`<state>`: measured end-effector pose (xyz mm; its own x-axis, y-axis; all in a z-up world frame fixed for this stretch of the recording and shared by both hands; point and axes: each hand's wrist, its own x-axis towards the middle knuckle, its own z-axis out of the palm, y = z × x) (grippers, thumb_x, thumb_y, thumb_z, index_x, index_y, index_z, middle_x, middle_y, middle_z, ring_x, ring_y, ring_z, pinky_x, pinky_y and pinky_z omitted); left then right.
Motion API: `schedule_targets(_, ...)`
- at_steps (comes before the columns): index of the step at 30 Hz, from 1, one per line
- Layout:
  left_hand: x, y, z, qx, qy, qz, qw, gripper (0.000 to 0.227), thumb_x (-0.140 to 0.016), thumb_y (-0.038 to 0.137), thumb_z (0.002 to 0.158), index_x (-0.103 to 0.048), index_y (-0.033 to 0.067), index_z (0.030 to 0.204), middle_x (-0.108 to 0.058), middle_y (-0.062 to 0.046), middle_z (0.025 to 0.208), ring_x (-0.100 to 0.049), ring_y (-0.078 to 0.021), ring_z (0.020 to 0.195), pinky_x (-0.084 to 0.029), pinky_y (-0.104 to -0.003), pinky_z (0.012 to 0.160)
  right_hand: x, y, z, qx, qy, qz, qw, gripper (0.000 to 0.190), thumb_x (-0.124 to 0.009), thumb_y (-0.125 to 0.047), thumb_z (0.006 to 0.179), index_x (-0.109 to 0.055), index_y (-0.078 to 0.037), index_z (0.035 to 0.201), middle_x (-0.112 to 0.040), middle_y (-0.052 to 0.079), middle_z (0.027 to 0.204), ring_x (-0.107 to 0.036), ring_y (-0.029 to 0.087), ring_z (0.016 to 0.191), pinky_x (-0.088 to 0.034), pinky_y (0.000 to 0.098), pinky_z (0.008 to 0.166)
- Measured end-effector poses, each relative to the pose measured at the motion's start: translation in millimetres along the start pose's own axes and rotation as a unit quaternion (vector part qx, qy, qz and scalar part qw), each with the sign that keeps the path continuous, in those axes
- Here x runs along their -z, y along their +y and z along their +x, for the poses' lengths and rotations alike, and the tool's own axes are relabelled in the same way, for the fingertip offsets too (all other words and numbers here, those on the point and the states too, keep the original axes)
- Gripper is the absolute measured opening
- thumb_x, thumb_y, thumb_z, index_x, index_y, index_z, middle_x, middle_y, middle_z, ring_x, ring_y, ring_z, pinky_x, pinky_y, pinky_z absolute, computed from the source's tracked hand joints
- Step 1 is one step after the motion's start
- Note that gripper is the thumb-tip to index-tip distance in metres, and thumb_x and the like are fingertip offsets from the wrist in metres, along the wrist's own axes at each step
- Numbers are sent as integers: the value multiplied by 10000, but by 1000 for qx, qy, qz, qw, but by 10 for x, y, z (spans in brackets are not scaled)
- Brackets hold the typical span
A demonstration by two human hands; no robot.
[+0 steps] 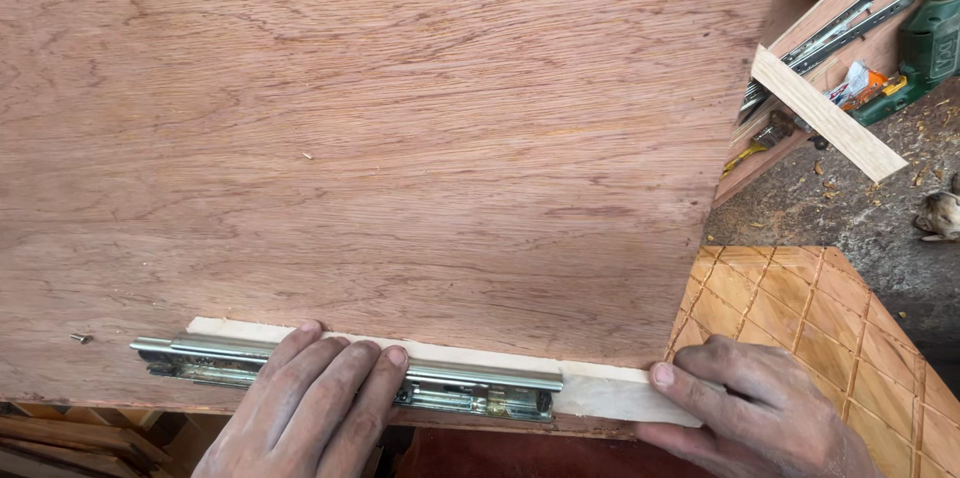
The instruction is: The person aligns a metal drawer slide against a wooden board, marks the position with a pencil, and uses a screwdriver to attach the slide.
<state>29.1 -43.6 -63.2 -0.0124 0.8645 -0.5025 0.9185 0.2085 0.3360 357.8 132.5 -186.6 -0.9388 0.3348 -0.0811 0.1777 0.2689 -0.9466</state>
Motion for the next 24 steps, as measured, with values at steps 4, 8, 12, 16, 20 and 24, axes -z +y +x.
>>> schedule_targets(4,-18,79,-61,15,31,25,999,308,-698,134,861,-722,106,1167,-698,-65,1026,-708,-229,1020,-574,-518,987,-47,-13,-63,16,24,18,999,562,-945,-219,757,-669,-104,1232,-674,42,846,-701,133,686,-561,297,551)
schedule_targets(8,-88,88,-139,-1,53,54,997,246,-715,150,899,-726,110,1141,-687,-50,1006,-701,-211,972,-584,-504,974,-77,-36,-122,13,19,43,999,610,-961,-181,738,-657,-110,1262,-659,9,839,-687,106,665,-514,283,503)
schedule_targets(12,-127,110,-305,-15,56,69,996,245,-721,153,892,-727,116,1133,-676,-45,1020,-689,-204,973,-584,-505,966,-39,-15,-161,50,7,59,997,515,-870,-145,846,-631,-101,1299,-657,29,943,-694,117,700,-538,305,533)
schedule_targets(16,-282,56,-489,-38,89,75,992,265,-727,196,933,-682,139,1188,-625,-43,1096,-634,-215,1045,-558,-507,1028,28,13,-178,87,-29,53,994,399,-711,-115,934,-595,-99,1316,-654,47,1027,-700,171,808,-582,362,657)
schedule_targets(20,-540,56,-701,-51,174,118,976,287,-797,230,983,-659,188,1231,-581,2,1174,-547,-189,1157,-525,-464,1106,-8,-150,-279,64,-33,-10,997,423,-678,-171,946,-545,-184,1348,-635,30,994,-690,192,889,-612,434,808)
schedule_targets(24,-729,11,-783,-90,264,153,948,308,-827,276,989,-665,185,1234,-557,11,1205,-504,-197,1236,-510,-448,1121,-46,-198,-386,-80,-33,-3,996,177,-761,-271,886,-697,-248,1050,-660,-13,889,-723,147,880,-623,399,842)
